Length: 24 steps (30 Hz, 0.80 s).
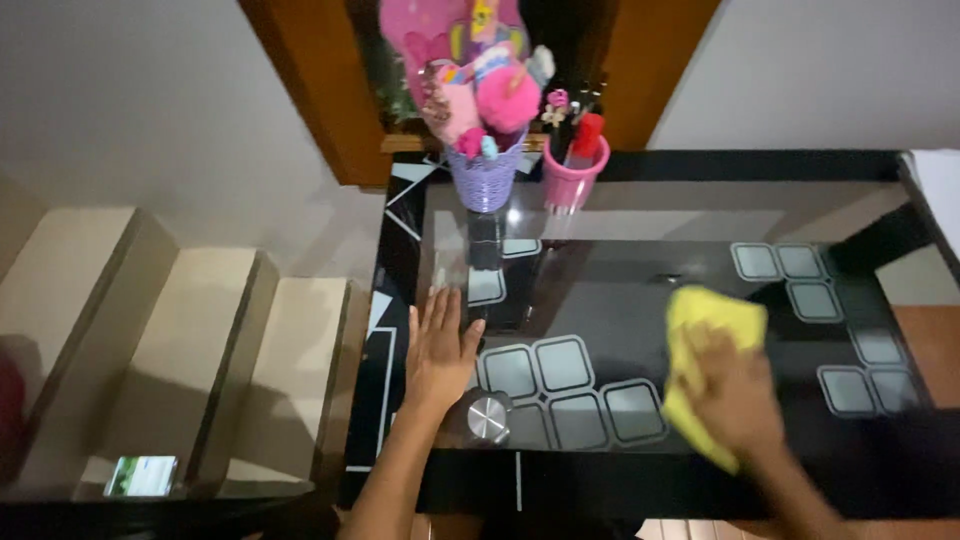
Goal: Wiping a glass table with a cloth and moving desk items.
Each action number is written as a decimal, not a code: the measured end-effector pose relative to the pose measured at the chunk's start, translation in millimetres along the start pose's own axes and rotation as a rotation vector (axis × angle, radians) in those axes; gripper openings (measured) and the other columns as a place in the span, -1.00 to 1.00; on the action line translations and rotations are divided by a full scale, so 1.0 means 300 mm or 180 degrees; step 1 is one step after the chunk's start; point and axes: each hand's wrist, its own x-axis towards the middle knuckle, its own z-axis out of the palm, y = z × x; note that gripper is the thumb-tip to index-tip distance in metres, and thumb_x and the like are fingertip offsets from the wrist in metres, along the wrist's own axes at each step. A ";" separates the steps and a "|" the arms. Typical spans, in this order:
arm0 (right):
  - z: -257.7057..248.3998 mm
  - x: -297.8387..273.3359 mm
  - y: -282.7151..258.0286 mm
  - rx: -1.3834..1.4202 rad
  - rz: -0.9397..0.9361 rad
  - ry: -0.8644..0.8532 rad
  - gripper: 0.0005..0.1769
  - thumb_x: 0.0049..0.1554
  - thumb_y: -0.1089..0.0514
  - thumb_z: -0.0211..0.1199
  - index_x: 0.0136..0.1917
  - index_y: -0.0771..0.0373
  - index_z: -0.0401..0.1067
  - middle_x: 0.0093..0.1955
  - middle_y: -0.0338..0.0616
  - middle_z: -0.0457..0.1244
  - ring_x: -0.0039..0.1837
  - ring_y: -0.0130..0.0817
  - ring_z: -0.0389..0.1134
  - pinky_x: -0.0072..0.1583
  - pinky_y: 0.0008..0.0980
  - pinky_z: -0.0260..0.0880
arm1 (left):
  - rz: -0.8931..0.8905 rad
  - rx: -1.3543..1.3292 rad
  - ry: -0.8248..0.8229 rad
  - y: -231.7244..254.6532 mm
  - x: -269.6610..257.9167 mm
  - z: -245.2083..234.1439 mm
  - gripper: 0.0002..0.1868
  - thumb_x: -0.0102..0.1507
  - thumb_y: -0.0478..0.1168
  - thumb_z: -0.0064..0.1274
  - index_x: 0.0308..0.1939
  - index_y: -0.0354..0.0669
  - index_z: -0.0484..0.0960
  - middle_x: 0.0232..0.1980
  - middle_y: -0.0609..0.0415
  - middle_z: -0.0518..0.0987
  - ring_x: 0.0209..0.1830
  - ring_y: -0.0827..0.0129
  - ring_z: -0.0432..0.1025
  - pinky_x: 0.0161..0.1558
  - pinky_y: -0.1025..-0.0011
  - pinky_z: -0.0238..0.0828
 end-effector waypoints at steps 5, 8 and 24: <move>-0.008 0.274 -0.009 0.0150 0.0187 0.1156 -0.22 0.29 -0.36 -0.27 0.66 -0.03 0.01 0.69 -0.12 -0.10 0.70 -0.05 -0.14 0.56 0.30 -0.28 | 0.0010 0.0217 0.0022 -0.004 -0.014 -0.018 -0.26 0.44 0.18 -0.25 0.49 -0.35 0.25 0.60 -0.23 0.18 0.65 0.00 -0.05 0.56 -0.01 -0.29; 0.096 0.335 -0.331 -0.0355 -0.0819 0.1557 -0.21 0.28 -0.38 -0.16 0.53 0.19 0.16 0.59 0.16 0.00 0.50 0.19 0.06 0.50 0.32 -0.25 | 0.0057 0.0265 0.0020 -0.025 -0.017 -0.033 -0.22 0.42 0.18 -0.24 0.51 -0.37 0.23 0.57 -0.24 0.17 0.62 -0.02 -0.06 0.52 -0.05 -0.33; 0.107 -0.141 0.378 0.0069 0.0071 0.1367 -0.34 0.14 -0.13 0.16 0.46 0.03 0.23 0.56 -0.01 0.11 0.53 0.02 0.12 0.50 0.04 0.04 | 0.0485 0.0274 -0.0328 0.131 0.087 0.176 -0.24 0.41 0.18 -0.21 0.50 -0.32 0.25 0.59 -0.13 0.19 0.64 0.13 -0.04 0.56 -0.01 -0.38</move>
